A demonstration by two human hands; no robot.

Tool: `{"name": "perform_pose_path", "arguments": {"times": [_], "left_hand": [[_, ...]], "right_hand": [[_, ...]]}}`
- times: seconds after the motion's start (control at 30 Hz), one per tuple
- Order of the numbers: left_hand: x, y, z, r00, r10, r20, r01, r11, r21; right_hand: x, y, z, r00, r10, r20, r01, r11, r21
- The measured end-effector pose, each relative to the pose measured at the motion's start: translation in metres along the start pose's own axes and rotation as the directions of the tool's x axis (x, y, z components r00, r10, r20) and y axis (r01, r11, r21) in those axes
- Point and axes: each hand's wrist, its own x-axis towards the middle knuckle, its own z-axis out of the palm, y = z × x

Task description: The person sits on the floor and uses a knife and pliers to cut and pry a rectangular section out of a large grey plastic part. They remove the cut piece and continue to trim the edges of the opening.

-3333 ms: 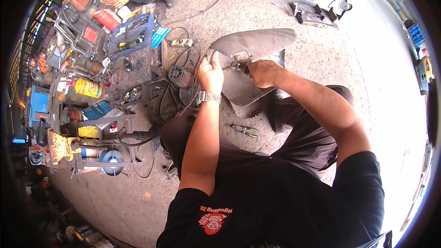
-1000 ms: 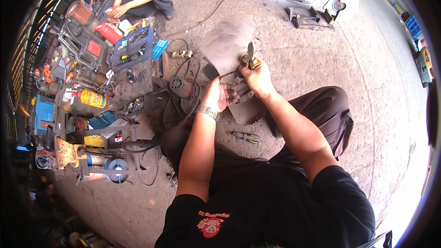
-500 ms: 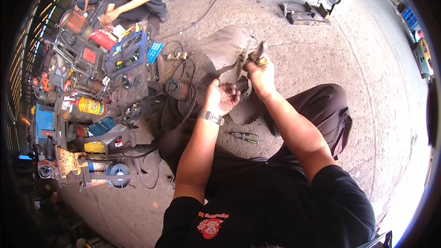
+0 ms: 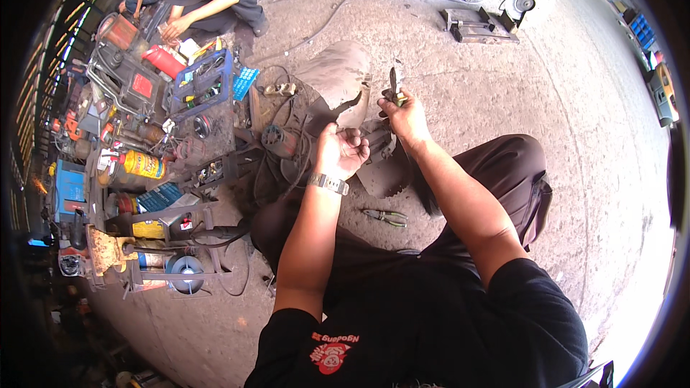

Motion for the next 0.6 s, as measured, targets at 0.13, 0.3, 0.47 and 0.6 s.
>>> {"name": "perform_pose_path", "arguments": {"times": [0.13,0.3,0.47,0.6], "left_hand": [[-0.009,0.002,-0.002,0.994,-0.037,0.107,0.035,0.999,0.021],[-0.022,0.001,0.008,0.988,-0.029,0.149,0.009,0.992,0.128],[-0.027,0.004,0.011,0.917,-0.133,0.375,0.044,0.97,0.238],[-0.025,0.007,0.008,0.852,-0.231,0.47,0.083,0.946,0.314]], "right_hand": [[-0.001,-0.01,-0.008,0.975,0.221,-0.019,-0.208,0.941,0.266],[0.029,-0.026,-0.036,0.977,0.179,-0.112,-0.137,0.941,0.31],[0.089,-0.05,-0.09,0.968,0.159,-0.193,-0.129,0.979,0.157],[0.121,-0.077,-0.117,0.957,-0.078,-0.279,0.126,0.979,0.158]]}}
